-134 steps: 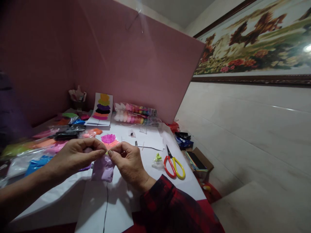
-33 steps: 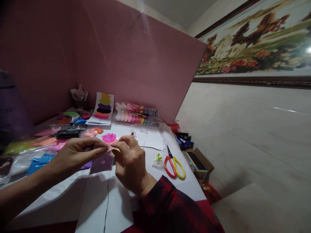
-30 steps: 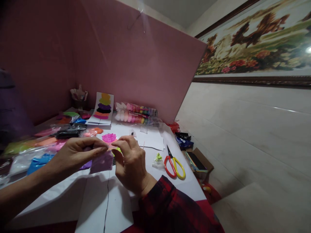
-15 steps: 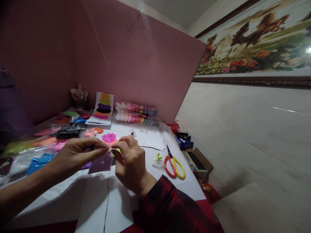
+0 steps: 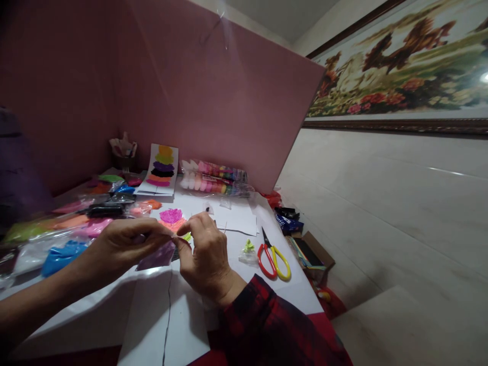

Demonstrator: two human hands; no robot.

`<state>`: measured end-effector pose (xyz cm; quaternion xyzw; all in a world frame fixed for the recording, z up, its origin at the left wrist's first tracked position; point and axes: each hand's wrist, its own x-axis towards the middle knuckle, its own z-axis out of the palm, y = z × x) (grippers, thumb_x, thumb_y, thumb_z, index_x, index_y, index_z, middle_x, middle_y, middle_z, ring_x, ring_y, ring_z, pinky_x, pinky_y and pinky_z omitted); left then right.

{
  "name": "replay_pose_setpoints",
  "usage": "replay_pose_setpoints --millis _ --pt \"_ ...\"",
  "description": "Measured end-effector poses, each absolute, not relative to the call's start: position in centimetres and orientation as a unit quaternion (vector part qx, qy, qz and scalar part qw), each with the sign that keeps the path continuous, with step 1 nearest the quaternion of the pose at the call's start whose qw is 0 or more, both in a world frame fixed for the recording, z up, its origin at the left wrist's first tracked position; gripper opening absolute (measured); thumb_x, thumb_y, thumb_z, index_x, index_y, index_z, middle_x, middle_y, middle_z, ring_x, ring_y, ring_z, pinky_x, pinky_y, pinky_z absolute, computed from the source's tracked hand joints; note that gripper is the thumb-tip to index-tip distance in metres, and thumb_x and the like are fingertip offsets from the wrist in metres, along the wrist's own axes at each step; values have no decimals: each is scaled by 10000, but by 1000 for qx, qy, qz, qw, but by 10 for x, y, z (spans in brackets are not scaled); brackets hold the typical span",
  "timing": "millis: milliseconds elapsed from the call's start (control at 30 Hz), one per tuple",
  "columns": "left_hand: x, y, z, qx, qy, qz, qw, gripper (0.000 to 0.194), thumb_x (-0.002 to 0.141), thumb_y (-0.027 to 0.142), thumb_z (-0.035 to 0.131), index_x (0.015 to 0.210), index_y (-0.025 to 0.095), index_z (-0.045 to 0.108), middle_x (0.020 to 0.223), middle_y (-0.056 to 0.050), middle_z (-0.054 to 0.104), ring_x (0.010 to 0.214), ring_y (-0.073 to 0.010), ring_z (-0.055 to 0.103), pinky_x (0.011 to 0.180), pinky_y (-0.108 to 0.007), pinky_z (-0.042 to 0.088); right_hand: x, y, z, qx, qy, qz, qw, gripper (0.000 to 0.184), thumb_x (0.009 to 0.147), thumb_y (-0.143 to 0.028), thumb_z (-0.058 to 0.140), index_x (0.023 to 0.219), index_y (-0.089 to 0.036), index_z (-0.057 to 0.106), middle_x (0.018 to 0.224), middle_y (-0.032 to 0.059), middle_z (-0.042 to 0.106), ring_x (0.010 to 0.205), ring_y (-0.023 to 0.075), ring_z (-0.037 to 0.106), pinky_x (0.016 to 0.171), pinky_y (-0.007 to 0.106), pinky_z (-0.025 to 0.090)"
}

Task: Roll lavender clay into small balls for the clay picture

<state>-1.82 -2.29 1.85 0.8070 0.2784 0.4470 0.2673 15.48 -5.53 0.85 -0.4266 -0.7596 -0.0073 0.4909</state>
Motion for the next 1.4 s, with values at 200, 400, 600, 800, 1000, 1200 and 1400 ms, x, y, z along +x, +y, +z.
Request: replay_pose_setpoints --millis 200,400,600,800,1000,1200,1400 --pt "-18 -22 18 806 280 449 265 133 797 191 587 718 162 690 557 32 569 501 -79 459 456 -184 344 155 -56 9 -432 -768 -6 473 96 779 -117 605 817 -184 547 895 41 533 859 185 523 625 279 442" --pt "-18 -23 17 811 288 443 250 140 810 202 582 737 156 692 560 33 565 499 -78 456 468 -190 343 155 -55 9 -463 -766 -11 445 81 802 -178 605 861 -186 550 898 45 541 856 191 514 611 277 439" --pt "-18 -24 20 836 286 429 187 156 798 163 558 708 156 685 544 41 550 490 -77 426 467 -191 330 155 -58 10 -461 -772 -1 438 98 790 -145 596 851 -195 538 901 33 526 885 185 507 649 280 449" --pt "-18 -24 21 832 296 431 183 151 792 177 562 703 153 681 547 31 564 494 -85 445 468 -195 344 155 -58 11 -446 -773 -1 451 84 787 -134 594 831 -197 560 899 36 528 887 190 516 653 289 455" --pt "-18 -22 21 828 299 421 218 159 803 199 553 721 153 682 572 17 585 517 -93 473 478 -195 367 155 -55 7 -407 -767 25 495 106 797 -95 586 840 -188 610 899 46 553 879 186 538 671 298 469" --pt "-19 -22 20 819 306 416 249 150 796 204 565 736 151 692 604 5 609 549 -102 505 498 -200 385 155 -53 7 -387 -763 66 513 137 791 -60 581 830 -188 612 890 38 549 875 174 544 652 279 476" --pt "-20 -22 20 817 307 412 260 153 789 207 568 717 151 691 582 9 596 536 -101 493 488 -203 374 153 -54 7 -378 -758 87 525 106 789 -93 625 824 -192 615 874 24 548 838 155 549 610 254 469"
